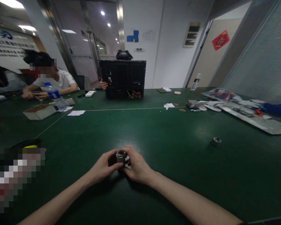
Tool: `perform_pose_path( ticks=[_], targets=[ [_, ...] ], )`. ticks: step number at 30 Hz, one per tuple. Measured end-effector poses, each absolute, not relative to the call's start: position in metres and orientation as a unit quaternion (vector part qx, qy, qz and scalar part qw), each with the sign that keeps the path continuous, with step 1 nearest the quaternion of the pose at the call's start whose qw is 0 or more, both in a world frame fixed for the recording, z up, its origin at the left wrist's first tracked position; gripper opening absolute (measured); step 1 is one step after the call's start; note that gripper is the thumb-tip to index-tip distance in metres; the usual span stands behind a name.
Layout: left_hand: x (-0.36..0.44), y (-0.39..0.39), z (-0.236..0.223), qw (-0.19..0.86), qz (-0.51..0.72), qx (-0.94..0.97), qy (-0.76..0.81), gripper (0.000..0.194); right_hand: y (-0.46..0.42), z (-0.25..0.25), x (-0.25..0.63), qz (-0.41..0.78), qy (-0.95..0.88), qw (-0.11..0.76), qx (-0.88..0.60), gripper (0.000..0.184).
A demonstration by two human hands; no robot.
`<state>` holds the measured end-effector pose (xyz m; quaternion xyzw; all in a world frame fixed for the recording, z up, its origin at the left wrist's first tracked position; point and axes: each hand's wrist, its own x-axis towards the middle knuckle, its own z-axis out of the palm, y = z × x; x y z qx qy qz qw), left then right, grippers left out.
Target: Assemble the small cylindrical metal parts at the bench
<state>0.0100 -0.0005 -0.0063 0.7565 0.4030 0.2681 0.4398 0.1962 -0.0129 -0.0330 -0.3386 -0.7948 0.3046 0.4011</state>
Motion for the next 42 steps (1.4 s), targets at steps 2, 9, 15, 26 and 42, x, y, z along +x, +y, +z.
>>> perform_pose_path(
  ticks=[2, 9, 15, 26, 42],
  targets=[
    [0.011, -0.001, -0.004, 0.426, 0.277, 0.758, 0.408, 0.025, -0.014, -0.03, 0.196, 0.302, -0.8, 0.398, -0.332, 0.059],
    [0.011, -0.002, 0.0, 0.4, 0.267, 0.776, 0.409, 0.024, -0.017, -0.014, 0.199, 0.311, -0.809, 0.383, -0.32, 0.05],
    [0.012, -0.005, -0.001, 0.39, 0.249, 0.79, 0.403, 0.024, -0.014, -0.015, 0.198, 0.329, -0.789, 0.399, -0.33, 0.023],
    [0.011, -0.004, 0.003, 0.367, 0.214, 0.811, 0.402, 0.021, -0.013, -0.016, 0.196, 0.34, -0.767, 0.422, -0.343, 0.01],
    [0.01, -0.004, 0.001, 0.36, 0.213, 0.816, 0.399, 0.022, -0.014, -0.012, 0.192, 0.341, -0.748, 0.451, -0.347, 0.006]
  ],
)
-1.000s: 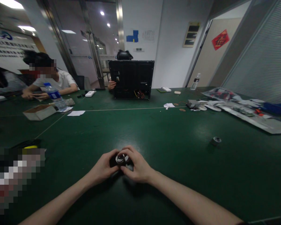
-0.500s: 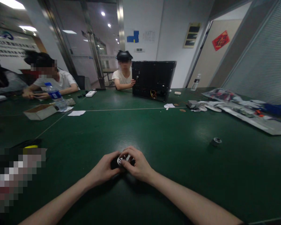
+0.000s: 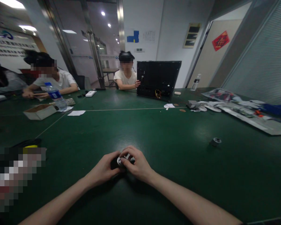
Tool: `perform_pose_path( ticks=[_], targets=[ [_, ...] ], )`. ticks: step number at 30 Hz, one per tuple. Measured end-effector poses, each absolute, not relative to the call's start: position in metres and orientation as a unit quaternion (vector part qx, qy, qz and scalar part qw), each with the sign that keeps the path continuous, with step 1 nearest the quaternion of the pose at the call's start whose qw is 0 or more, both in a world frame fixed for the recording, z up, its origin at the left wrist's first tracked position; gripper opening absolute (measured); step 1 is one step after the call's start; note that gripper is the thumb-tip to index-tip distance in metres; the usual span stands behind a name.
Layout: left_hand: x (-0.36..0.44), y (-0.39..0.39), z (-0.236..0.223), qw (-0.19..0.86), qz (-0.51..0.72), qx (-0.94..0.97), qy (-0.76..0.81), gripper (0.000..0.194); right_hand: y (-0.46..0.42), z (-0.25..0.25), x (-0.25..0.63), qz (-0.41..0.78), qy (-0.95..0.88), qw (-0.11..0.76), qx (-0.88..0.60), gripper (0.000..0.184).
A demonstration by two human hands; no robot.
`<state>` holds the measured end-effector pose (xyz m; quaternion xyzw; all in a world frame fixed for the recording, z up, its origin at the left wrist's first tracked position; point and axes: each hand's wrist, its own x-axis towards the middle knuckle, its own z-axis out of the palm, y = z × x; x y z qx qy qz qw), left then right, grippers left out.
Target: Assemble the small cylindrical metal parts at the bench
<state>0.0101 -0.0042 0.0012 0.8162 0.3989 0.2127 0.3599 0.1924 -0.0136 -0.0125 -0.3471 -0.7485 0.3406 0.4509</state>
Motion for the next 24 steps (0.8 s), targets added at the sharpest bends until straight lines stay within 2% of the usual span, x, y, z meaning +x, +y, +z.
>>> perform_pose_path(
  ticks=[5, 14, 24],
  targets=[
    [0.011, -0.005, 0.001, 0.347, 0.229, 0.809, 0.417, 0.023, -0.007, -0.012, 0.199, 0.31, -0.74, 0.457, -0.384, 0.008],
    [0.01, -0.002, 0.001, 0.293, 0.249, 0.797, 0.465, 0.021, 0.009, -0.023, 0.217, 0.257, -0.829, 0.31, -0.388, 0.014],
    [0.01, -0.004, 0.0, 0.298, 0.248, 0.793, 0.469, 0.027, 0.008, -0.025, 0.216, 0.21, -0.86, 0.268, -0.379, 0.016]
  ],
)
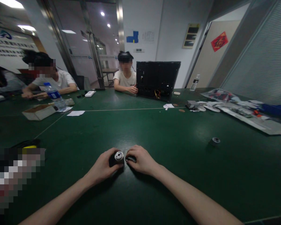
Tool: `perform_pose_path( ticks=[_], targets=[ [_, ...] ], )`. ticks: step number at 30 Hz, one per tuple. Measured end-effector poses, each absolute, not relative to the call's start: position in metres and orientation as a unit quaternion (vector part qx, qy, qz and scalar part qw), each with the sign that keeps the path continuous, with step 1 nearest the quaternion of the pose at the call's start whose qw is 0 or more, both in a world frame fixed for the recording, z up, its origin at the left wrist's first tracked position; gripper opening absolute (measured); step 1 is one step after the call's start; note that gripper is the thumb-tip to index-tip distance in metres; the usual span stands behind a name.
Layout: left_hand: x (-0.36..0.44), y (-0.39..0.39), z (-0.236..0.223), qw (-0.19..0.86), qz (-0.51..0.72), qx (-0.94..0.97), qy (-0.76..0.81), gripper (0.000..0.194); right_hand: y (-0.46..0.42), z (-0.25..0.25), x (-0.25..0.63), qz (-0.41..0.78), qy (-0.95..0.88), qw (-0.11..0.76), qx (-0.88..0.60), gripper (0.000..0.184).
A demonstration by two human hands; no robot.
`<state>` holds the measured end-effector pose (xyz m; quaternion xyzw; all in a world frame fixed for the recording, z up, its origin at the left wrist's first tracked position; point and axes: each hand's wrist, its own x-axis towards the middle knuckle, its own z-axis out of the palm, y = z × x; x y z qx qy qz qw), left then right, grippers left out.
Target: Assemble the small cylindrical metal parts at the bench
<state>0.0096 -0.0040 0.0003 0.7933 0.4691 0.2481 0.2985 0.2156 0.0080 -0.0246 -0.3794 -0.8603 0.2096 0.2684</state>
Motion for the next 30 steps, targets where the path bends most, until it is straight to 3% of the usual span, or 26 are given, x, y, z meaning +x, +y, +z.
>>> perform_pose_path(
  ticks=[11, 20, 25, 30],
  targets=[
    [0.005, -0.007, -0.004, 0.313, 0.257, 0.789, 0.461, 0.056, 0.002, -0.024, 0.203, 0.262, -0.83, 0.298, -0.391, 0.042],
    [0.004, -0.008, -0.004, 0.309, 0.266, 0.795, 0.449, 0.066, 0.0, -0.001, 0.202, 0.242, -0.778, 0.373, -0.445, 0.027],
    [-0.001, -0.01, -0.005, 0.321, 0.248, 0.795, 0.452, 0.074, -0.005, 0.01, 0.282, 0.18, -0.687, 0.4, -0.579, 0.035],
    [-0.003, -0.013, -0.003, 0.311, 0.23, 0.808, 0.444, 0.071, -0.035, -0.017, 0.422, 0.047, -0.493, 0.349, -0.796, 0.052]
  ],
)
